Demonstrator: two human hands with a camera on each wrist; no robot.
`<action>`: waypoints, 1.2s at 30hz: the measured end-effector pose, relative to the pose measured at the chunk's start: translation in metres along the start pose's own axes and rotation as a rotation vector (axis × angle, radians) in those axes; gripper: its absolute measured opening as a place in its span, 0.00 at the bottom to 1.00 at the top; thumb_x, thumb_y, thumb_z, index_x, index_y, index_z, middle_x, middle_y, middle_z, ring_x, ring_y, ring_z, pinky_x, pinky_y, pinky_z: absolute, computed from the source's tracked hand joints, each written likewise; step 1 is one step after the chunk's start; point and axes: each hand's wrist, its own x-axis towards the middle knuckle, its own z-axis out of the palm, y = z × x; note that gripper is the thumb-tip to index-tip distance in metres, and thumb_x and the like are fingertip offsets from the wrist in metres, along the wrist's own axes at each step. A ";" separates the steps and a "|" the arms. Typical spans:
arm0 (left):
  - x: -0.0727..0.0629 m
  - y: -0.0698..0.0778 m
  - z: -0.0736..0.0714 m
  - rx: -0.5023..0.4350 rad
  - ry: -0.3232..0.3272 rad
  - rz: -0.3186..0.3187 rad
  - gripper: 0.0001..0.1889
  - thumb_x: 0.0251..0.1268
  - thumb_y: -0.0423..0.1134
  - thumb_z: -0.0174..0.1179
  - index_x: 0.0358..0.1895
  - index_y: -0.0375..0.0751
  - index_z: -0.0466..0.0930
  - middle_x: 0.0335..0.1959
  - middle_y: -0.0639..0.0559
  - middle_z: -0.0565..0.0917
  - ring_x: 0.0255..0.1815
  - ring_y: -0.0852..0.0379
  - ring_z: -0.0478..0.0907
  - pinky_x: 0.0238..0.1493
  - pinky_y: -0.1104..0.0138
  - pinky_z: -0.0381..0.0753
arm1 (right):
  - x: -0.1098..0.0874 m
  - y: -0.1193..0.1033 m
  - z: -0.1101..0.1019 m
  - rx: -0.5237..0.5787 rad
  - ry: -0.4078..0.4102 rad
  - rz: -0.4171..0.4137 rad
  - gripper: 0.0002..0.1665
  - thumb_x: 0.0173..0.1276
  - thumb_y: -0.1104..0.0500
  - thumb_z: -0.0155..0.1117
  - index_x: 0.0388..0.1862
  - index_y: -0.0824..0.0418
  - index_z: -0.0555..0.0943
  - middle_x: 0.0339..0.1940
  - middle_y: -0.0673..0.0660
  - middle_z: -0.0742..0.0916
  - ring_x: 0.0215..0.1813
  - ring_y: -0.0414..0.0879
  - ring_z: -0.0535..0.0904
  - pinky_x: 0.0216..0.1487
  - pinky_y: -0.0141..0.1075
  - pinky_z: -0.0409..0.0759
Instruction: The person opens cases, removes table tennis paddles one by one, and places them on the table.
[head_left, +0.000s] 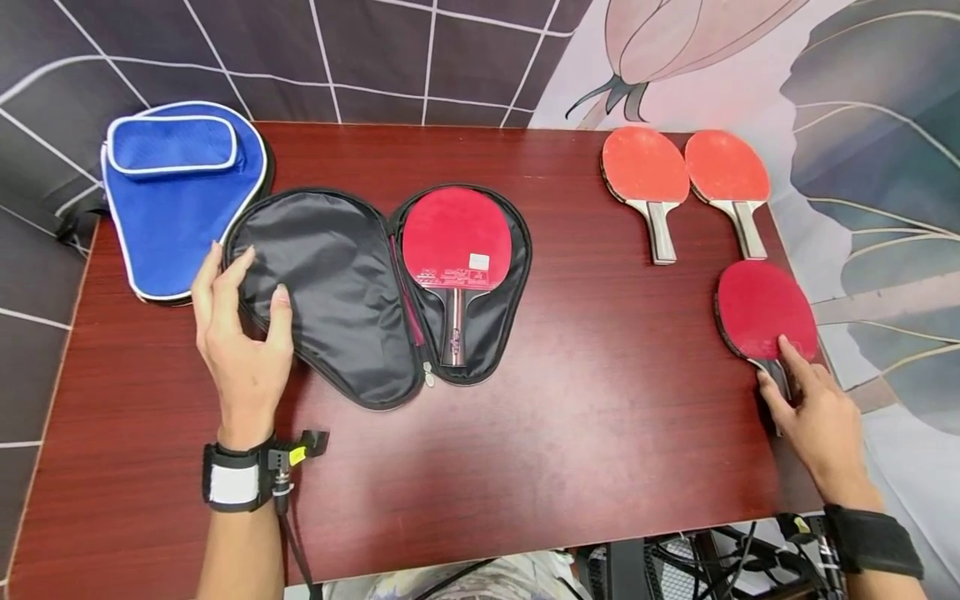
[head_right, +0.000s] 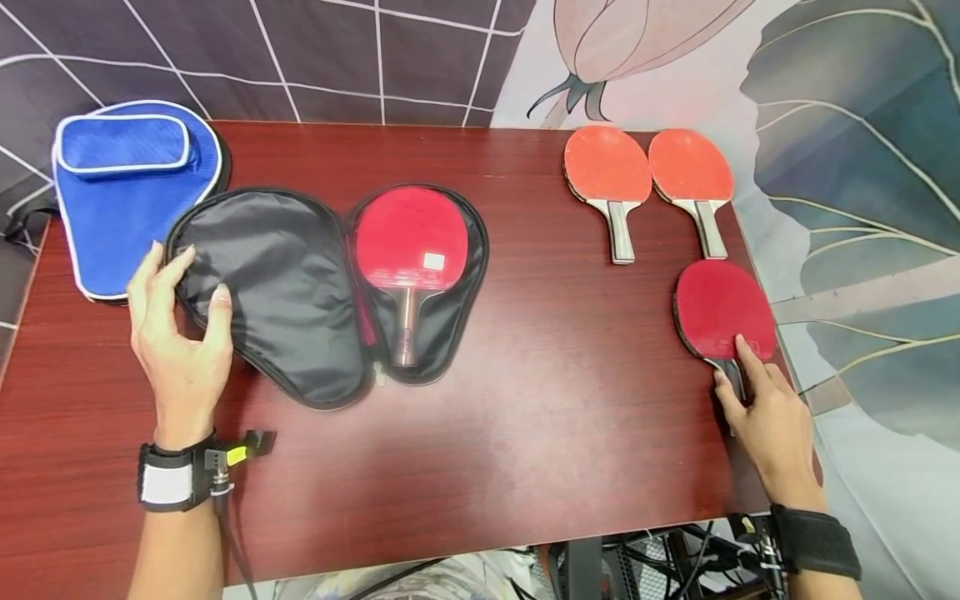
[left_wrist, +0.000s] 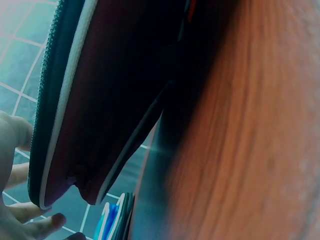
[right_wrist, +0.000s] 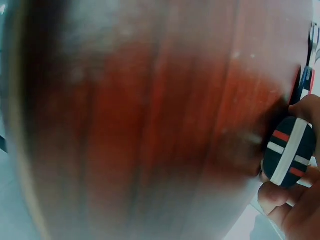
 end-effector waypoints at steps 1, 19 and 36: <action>0.000 0.000 0.000 0.001 0.000 0.000 0.22 0.58 0.27 0.60 0.58 0.36 0.78 0.68 0.49 0.69 0.71 0.53 0.62 0.69 0.64 0.58 | 0.001 0.000 0.000 -0.008 -0.002 0.006 0.38 0.59 0.58 0.69 0.70 0.49 0.71 0.24 0.59 0.71 0.19 0.53 0.61 0.19 0.42 0.55; -0.001 -0.005 -0.001 -0.014 0.021 -0.005 0.21 0.57 0.28 0.60 0.57 0.36 0.79 0.66 0.42 0.70 0.69 0.53 0.64 0.68 0.65 0.59 | 0.050 -0.161 0.000 0.154 0.060 -0.109 0.39 0.64 0.52 0.68 0.73 0.51 0.66 0.36 0.66 0.78 0.36 0.58 0.72 0.33 0.53 0.67; 0.000 -0.045 0.000 0.024 0.010 -0.001 0.21 0.59 0.36 0.63 0.58 0.47 0.81 0.66 0.51 0.71 0.69 0.58 0.64 0.68 0.65 0.60 | 0.092 -0.378 0.080 0.087 -0.243 -0.229 0.55 0.60 0.23 0.50 0.79 0.48 0.51 0.10 0.50 0.71 0.12 0.46 0.68 0.15 0.42 0.64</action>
